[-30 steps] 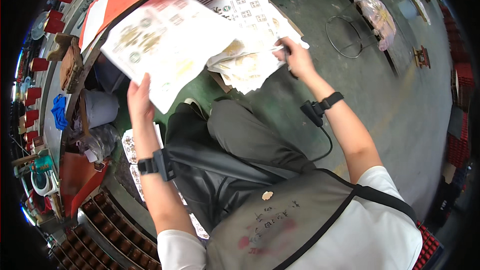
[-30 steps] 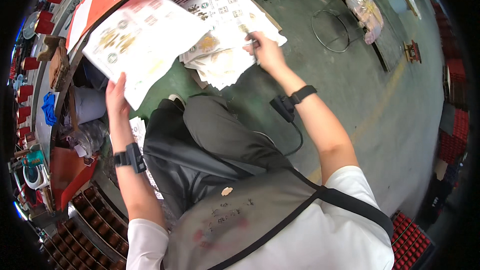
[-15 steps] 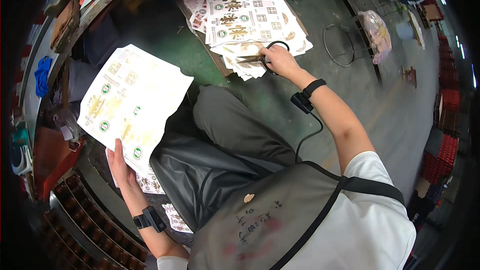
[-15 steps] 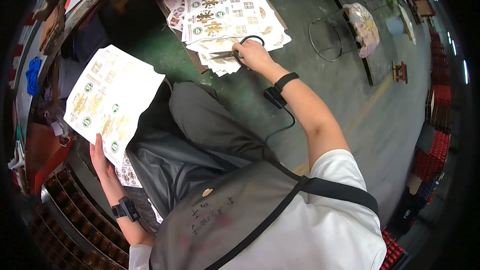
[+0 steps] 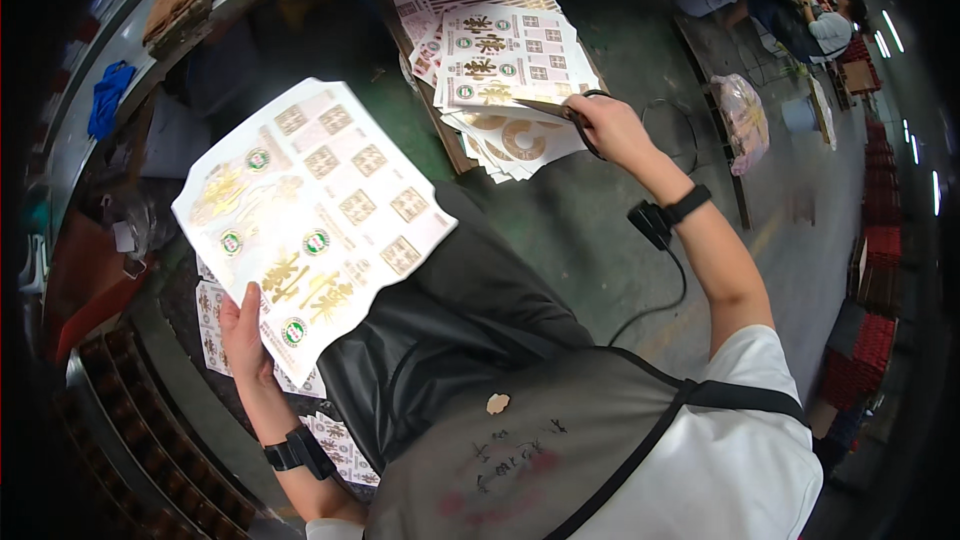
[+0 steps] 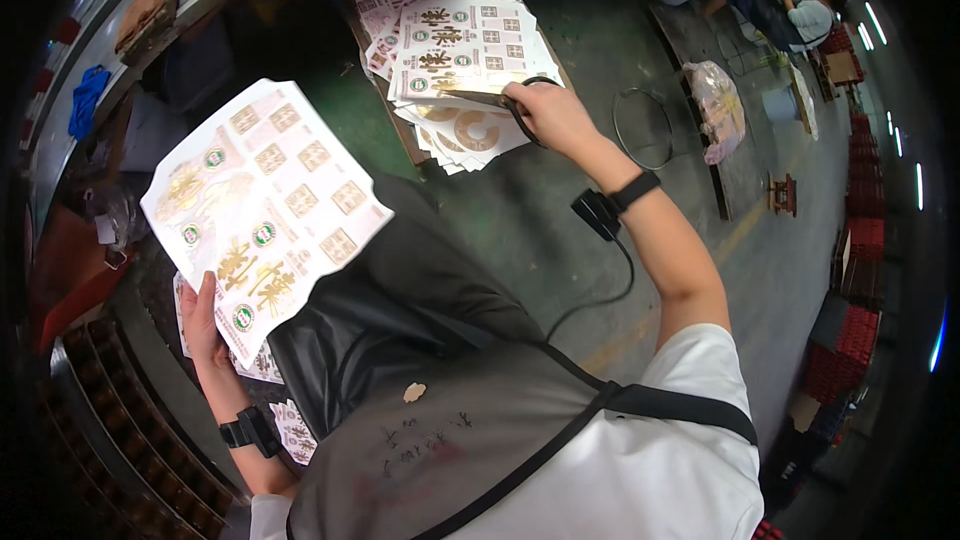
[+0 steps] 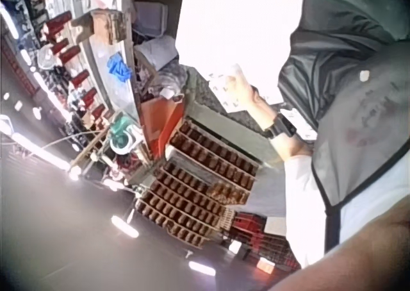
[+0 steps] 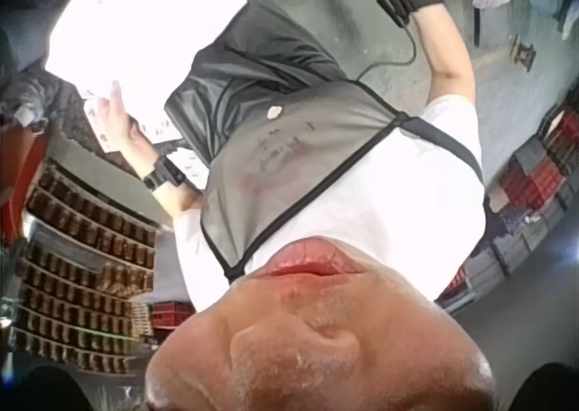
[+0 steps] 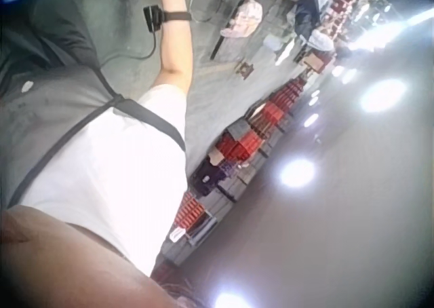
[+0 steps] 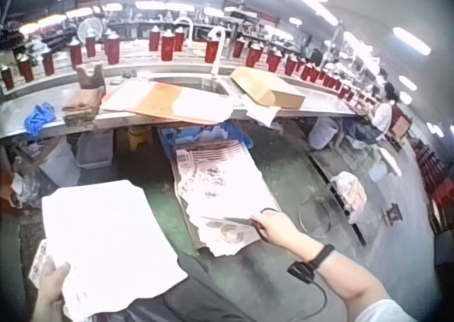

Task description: The recorder uses scissors to cut individual labels from large printed sheets on a factory floor.

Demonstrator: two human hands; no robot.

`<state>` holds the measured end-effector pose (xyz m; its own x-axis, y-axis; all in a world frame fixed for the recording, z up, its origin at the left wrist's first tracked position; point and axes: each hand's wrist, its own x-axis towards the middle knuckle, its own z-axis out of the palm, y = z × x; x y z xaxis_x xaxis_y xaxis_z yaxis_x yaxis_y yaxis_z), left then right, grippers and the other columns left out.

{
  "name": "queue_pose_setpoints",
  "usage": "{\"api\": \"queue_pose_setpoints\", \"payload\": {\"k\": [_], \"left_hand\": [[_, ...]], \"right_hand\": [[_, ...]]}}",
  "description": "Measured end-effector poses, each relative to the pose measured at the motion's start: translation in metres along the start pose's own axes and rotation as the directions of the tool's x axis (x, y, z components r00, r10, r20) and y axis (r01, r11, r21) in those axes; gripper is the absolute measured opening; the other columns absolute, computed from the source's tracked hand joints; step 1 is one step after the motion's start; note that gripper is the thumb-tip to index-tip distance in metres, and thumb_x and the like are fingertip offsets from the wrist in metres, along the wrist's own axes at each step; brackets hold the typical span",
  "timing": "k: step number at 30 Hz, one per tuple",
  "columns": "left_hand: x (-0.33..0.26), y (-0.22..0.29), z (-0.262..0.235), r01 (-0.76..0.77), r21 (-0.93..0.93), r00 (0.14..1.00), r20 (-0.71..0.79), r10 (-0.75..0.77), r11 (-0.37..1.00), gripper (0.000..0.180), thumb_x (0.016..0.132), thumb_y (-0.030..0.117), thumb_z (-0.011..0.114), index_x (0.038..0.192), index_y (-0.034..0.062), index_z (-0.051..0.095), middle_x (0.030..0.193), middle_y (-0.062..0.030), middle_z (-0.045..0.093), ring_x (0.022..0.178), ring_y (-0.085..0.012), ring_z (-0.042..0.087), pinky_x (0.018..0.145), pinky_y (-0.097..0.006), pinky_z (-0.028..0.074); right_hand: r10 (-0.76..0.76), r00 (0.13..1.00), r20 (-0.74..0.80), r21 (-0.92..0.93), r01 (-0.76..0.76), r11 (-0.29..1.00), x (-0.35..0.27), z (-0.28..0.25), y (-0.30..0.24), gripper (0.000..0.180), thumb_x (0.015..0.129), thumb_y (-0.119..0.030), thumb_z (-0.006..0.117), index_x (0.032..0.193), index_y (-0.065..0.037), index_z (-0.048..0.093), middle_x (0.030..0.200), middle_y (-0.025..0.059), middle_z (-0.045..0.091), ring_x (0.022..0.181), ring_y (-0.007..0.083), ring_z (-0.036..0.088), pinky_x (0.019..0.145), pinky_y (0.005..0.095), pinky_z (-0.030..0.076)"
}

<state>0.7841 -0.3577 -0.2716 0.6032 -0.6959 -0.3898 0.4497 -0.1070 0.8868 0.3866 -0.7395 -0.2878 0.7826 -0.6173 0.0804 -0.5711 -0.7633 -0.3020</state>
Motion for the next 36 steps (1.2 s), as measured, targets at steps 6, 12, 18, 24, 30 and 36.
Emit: {"api": "queue_pose_setpoints", "payload": {"k": [6,12,18,24,30,36], "left_hand": [[-0.020,-0.011,0.011,0.164,0.043,0.976,0.135,-0.168,0.986,0.042,0.091,0.009,0.057,0.129,-0.0052,0.043,0.119,-0.0144,0.059,0.098,-0.0192,0.062,0.082,-0.031,0.052],[-0.027,-0.045,0.049,0.316,-0.089,0.906,0.322,-0.273,0.945,0.040,0.090,0.010,0.059,0.126,-0.0030,0.046,0.117,-0.0135,0.060,0.098,-0.0196,0.063,0.083,-0.032,0.053],[-0.030,-0.061,0.074,0.222,-0.270,0.919,0.378,-0.109,0.937,0.039,0.095,0.012,0.051,0.131,0.0005,0.043,0.122,-0.0115,0.057,0.105,-0.0193,0.061,0.087,-0.032,0.053],[-0.035,-0.065,0.056,0.215,-0.223,0.892,0.442,-0.098,0.951,0.043,0.096,0.012,0.048,0.136,0.0025,0.037,0.127,-0.0127,0.054,0.108,-0.0209,0.059,0.087,-0.033,0.052],[-0.046,-0.059,0.054,0.185,-0.136,0.902,0.416,-0.114,0.973,0.039,0.097,0.014,0.048,0.133,0.0020,0.042,0.124,-0.0100,0.057,0.106,-0.0179,0.060,0.084,-0.030,0.052],[-0.048,-0.038,0.066,0.101,-0.015,0.940,0.330,-0.091,0.995,0.039,0.099,0.024,0.044,0.131,0.0007,0.045,0.118,-0.0076,0.059,0.101,-0.0119,0.058,0.084,-0.026,0.048]], "right_hand": [[0.133,0.902,-0.411,0.201,-0.053,0.978,-0.060,-0.095,-0.065,0.048,0.065,0.014,0.055,0.109,-0.004,0.059,0.089,0.0118,0.065,0.085,0.0248,0.064,0.076,0.0340,0.051],[-0.162,0.942,-0.294,0.319,0.257,0.912,-0.103,-0.108,-0.141,0.043,0.067,0.009,0.052,0.106,-0.005,0.063,0.101,0.0097,0.066,0.083,0.0216,0.061,0.066,0.0306,0.048],[-0.587,0.800,-0.126,0.067,0.597,0.799,-0.117,-0.056,-0.187,0.020,0.075,-0.013,0.063,0.095,-0.010,0.061,0.108,0.0119,0.062,0.098,0.0264,0.061,0.076,0.0316,0.053],[-0.456,0.889,-0.035,0.322,0.442,0.837,-0.133,-0.063,-0.167,0.035,0.067,-0.008,0.070,0.100,-0.014,0.063,0.108,0.0075,0.064,0.093,0.0255,0.061,0.076,0.0311,0.052],[0.366,0.920,0.143,0.812,-0.321,0.488,-0.118,-0.027,-0.143,0.027,0.077,-0.012,0.073,0.098,-0.007,0.057,0.082,0.0026,0.063,0.065,0.0085,0.058,0.057,0.0225,0.046],[0.413,0.845,0.340,0.940,-0.323,-0.113,-0.120,0.003,-0.170,0.039,0.077,-0.008,0.073,0.110,-0.001,0.052,0.095,0.0073,0.063,0.083,0.0128,0.062,0.071,0.0250,0.051]]}}
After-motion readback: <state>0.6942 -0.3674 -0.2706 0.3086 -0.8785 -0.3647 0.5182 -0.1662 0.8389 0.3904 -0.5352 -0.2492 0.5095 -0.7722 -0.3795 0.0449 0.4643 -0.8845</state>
